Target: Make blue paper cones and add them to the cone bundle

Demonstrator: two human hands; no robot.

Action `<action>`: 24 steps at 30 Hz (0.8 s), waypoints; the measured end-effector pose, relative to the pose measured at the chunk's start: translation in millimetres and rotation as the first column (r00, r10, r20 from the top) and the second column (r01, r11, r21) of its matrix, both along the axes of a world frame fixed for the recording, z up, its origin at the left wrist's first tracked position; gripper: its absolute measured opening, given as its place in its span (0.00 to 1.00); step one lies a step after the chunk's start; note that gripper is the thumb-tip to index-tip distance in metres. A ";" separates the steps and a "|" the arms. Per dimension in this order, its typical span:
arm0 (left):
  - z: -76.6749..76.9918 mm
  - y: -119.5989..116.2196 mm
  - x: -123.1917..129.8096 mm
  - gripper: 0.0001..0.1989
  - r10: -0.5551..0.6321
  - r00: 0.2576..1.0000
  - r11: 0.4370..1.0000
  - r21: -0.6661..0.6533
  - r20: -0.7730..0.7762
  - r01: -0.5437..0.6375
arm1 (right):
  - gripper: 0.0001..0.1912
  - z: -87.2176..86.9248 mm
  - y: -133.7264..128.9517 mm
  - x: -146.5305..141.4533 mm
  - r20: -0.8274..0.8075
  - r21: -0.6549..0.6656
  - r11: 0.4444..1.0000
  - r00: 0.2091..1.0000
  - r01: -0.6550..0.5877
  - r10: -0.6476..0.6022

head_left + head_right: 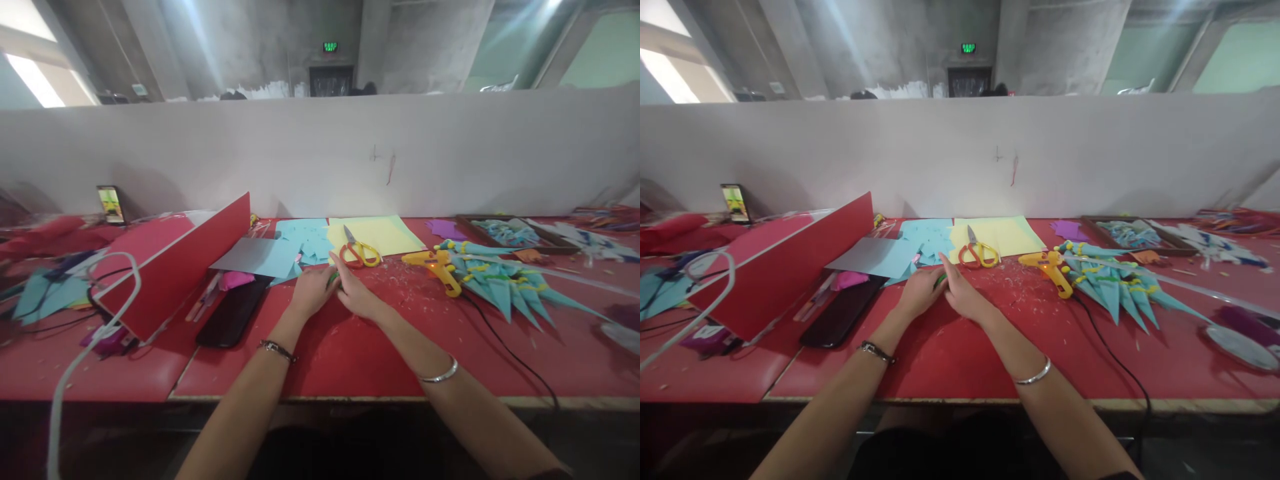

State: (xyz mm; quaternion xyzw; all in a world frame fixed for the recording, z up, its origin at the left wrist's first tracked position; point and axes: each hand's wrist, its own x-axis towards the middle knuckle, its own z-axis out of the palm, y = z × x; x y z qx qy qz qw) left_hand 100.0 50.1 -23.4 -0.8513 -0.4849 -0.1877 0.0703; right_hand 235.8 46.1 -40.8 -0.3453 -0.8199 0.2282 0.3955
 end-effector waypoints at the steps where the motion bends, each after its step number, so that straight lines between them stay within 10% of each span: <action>1: -0.6 0.4 0.5 0.15 -0.002 1.000 1.000 -0.006 -0.005 0.002 | 0.36 0.1 -0.5 -0.7 0.013 -0.003 1.000 1.000 0.008 -0.008; 11: 3.2 3.5 -3.0 0.15 0.135 0.989 0.990 0.025 0.066 -0.137 | 0.12 13.9 -7.6 -3.2 0.416 0.148 0.943 0.846 0.298 -0.333; 18: 12.1 5.8 -23.8 0.13 0.374 0.853 0.912 0.021 0.365 -0.409 | 0.11 11.7 -9.8 -3.5 0.165 0.253 0.958 0.970 0.135 -0.181; 24: 13.6 1.6 -19.8 0.17 0.389 0.915 0.921 -0.048 0.104 -0.386 | 0.14 5.0 4.5 1.8 -0.101 0.121 0.955 0.961 0.270 -0.259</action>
